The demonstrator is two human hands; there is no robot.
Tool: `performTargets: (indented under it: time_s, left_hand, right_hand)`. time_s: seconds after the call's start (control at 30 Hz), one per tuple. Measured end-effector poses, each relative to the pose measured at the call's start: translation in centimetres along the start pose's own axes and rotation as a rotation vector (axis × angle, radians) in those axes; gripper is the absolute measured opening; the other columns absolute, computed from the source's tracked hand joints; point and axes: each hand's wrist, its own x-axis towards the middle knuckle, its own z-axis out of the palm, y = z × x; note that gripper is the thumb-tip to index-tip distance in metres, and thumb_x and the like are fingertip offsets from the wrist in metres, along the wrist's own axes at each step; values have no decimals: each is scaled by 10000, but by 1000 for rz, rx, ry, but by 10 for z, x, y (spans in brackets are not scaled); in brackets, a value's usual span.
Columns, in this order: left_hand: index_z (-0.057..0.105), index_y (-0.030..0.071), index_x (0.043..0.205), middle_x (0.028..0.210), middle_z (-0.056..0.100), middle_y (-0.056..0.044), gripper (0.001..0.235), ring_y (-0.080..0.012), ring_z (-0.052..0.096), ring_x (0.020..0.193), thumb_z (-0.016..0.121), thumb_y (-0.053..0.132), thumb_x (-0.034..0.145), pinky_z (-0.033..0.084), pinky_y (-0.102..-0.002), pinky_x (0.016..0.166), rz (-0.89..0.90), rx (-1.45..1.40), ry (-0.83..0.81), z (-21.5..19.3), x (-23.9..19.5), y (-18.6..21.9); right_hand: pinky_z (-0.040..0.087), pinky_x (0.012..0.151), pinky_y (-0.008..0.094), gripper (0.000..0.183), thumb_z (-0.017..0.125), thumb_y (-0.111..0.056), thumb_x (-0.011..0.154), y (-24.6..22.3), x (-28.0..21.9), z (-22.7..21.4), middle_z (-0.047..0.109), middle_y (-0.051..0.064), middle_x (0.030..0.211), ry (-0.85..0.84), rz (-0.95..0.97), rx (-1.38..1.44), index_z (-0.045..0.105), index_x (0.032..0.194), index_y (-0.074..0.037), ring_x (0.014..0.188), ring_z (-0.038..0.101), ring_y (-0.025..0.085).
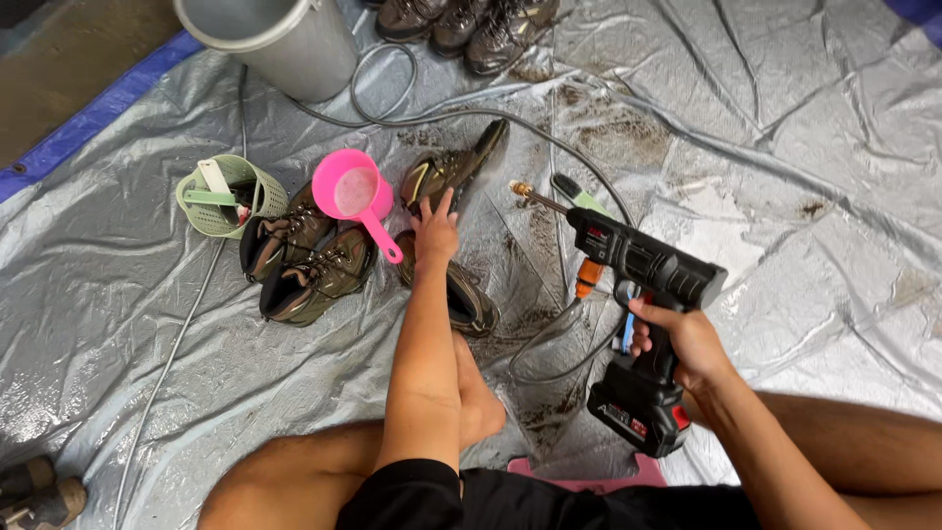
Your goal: The person uses a power drill with a brush attachment to scrub the exterior of a brown hiking boot. They then switch to a handheld blue brush, dipping it into a pink scoop of soapy water to scrub the boot's interior and exterior.
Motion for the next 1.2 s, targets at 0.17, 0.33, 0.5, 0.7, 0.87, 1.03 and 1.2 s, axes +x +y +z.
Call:
performTargets:
  time_s: [0.17,0.33,0.5,0.7,0.87,1.03,1.2]
  left_hand:
    - [391,511,1687,1670,394,-75,594,-528,475,1411,508,238,1173,543,-561,1171,14,131,93,10,1,-7]
    - [450,529,1652,1596,418,-48,561,-517,509,1359,555,277,1161,618,-540,1083,6,151,134,4,-8,0]
    - [571,505,1561,1469,468,-32,537,-518,534,1298,691,295,1082,694,-557,977,47,240,133,-7,-27,20]
    - [550,517,1580,1509,449,-16,566,-480,530,1320,695,299,1079,670,-561,1008,43,288,120,-14,-32,27]
    - [558,517,1574,1522,454,-30,557,-486,536,1328,702,320,1074,674,-531,1024,57,356,112,-13,-34,33]
    - [540,504,1597,1567,449,-48,557,-491,534,1334,682,333,1086,669,-521,1045,55,387,128,-18,-44,38]
    - [506,431,1645,1570,474,-100,583,-518,540,1345,669,315,1097,663,-518,1051,92,383,164,-18,-46,37]
  right_hand:
    - [517,531,451,193,798,-45,966,-4,-11,5,463,112,641,35,-17,1,625,960,39,480,475,202]
    - [534,532,469,183,789,-47,973,-3,-4,1,466,122,641,27,-40,-14,628,958,41,482,490,208]
    - [522,520,488,183,795,-42,963,-18,-8,-1,453,113,638,32,-24,-2,632,961,41,467,469,206]
    - [550,553,471,176,800,-76,979,-10,23,-20,469,95,662,21,-44,35,642,988,0,487,482,189]
    - [546,552,470,208,789,-126,983,-23,40,-28,451,77,624,-25,-2,0,624,933,-8,463,490,207]
    - [548,591,413,164,763,-131,1001,-28,52,-40,470,24,664,-44,-17,45,610,991,-74,512,512,136]
    - [521,599,413,187,774,-110,1006,-34,43,-28,465,37,696,-28,-71,30,599,1042,-55,530,491,142]
